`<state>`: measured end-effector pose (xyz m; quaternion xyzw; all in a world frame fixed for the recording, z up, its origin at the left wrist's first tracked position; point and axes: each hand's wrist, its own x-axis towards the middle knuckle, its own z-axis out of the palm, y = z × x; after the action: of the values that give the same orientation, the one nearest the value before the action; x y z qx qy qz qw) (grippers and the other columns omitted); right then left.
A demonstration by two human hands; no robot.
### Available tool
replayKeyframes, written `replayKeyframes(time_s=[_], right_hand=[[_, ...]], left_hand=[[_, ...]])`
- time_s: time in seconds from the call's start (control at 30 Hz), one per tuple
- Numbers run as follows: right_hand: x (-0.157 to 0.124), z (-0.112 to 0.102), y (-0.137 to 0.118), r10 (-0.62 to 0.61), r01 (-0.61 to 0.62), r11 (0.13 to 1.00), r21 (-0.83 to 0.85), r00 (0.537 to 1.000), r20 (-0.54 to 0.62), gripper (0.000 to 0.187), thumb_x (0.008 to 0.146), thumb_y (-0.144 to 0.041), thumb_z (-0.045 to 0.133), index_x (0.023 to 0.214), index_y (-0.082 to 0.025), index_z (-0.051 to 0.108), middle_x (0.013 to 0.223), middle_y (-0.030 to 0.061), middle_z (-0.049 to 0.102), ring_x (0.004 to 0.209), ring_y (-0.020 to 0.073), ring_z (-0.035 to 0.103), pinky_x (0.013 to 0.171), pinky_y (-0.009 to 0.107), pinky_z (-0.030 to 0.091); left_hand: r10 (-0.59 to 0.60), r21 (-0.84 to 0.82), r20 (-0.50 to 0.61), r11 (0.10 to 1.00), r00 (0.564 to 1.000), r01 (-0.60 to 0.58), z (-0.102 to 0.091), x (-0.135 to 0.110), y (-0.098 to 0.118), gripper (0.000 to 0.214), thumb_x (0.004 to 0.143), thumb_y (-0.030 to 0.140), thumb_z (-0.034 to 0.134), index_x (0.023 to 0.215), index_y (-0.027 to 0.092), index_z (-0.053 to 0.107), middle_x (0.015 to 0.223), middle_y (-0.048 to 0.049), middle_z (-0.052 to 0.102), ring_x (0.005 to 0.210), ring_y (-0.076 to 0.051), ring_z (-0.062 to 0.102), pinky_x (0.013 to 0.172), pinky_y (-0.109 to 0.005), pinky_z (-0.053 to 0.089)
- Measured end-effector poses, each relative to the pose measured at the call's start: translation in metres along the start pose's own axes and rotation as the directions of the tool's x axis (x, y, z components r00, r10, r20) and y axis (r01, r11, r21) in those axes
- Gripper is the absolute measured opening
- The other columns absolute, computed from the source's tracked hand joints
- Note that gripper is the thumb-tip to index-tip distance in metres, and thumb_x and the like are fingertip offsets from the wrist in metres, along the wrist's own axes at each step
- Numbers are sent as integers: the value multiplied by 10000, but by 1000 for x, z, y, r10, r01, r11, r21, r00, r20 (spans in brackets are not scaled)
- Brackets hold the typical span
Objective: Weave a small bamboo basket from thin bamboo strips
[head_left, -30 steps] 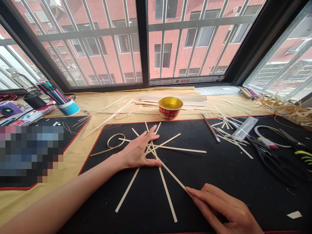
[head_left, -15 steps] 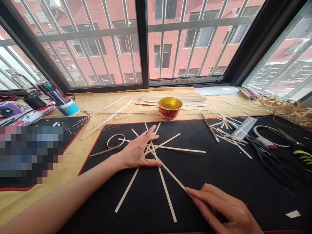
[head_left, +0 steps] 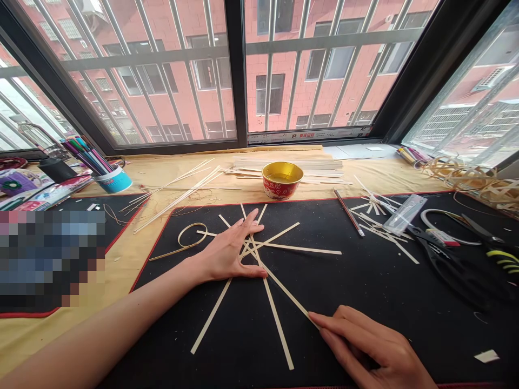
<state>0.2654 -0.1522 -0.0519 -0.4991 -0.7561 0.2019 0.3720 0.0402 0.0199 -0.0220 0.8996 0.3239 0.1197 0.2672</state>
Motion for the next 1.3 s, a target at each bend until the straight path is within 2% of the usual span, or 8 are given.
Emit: replayKeyframes(time_s=[0.33,0.83,1.07,1.2,1.3], right_hand=[[-1,-1,-1,-3,3,1000,-11,1000,-8,305,899,-155,536,1177,-241,628,677,-19,591,596,82,607,551,140,498],[-2,1,3,-13,13,1000,-15,1000,-9,323,886,-137,548,1186,-236,616,669,-31,579,582,73,595,536,141,484],[-1,1,2,3,-3,1000,-26,1000,3,268,893,-157,538,1132,-224,638,665,-26,581,576,76,595,529,142,481],[0,-3,0,26,-23,997,-71,999,42,221,909,-191,520,1088,-230,643,689,-27,603,601,71,612,552,129,489],[-2,-11,1,52,-32,984,-174,992,112,220,918,-237,503,1084,-256,646,737,-19,640,636,84,638,572,137,503]], left_hand=[[-32,-8,8,999,999,32,0,-1,0,1202,648,531,760,1496,254,-46,1425,-130,471,1393,-323,300,1136,-544,212],[1,-8,0,1000,1000,-1,1,0,-1,1200,655,539,753,1493,251,-56,1412,-119,488,1377,-299,339,1141,-528,208],[-18,11,4,1000,1000,18,1,0,-2,1159,648,538,757,1498,229,33,1431,-141,458,1390,-319,307,1140,-526,214],[-14,-1,-1,1000,1000,14,0,0,-1,1185,651,544,752,1496,241,-21,1424,-119,471,1386,-311,317,1145,-524,203],[-7,1,-3,1000,1000,7,1,-1,-1,1171,653,559,743,1497,247,-6,1427,-120,465,1383,-316,320,1142,-525,209]])
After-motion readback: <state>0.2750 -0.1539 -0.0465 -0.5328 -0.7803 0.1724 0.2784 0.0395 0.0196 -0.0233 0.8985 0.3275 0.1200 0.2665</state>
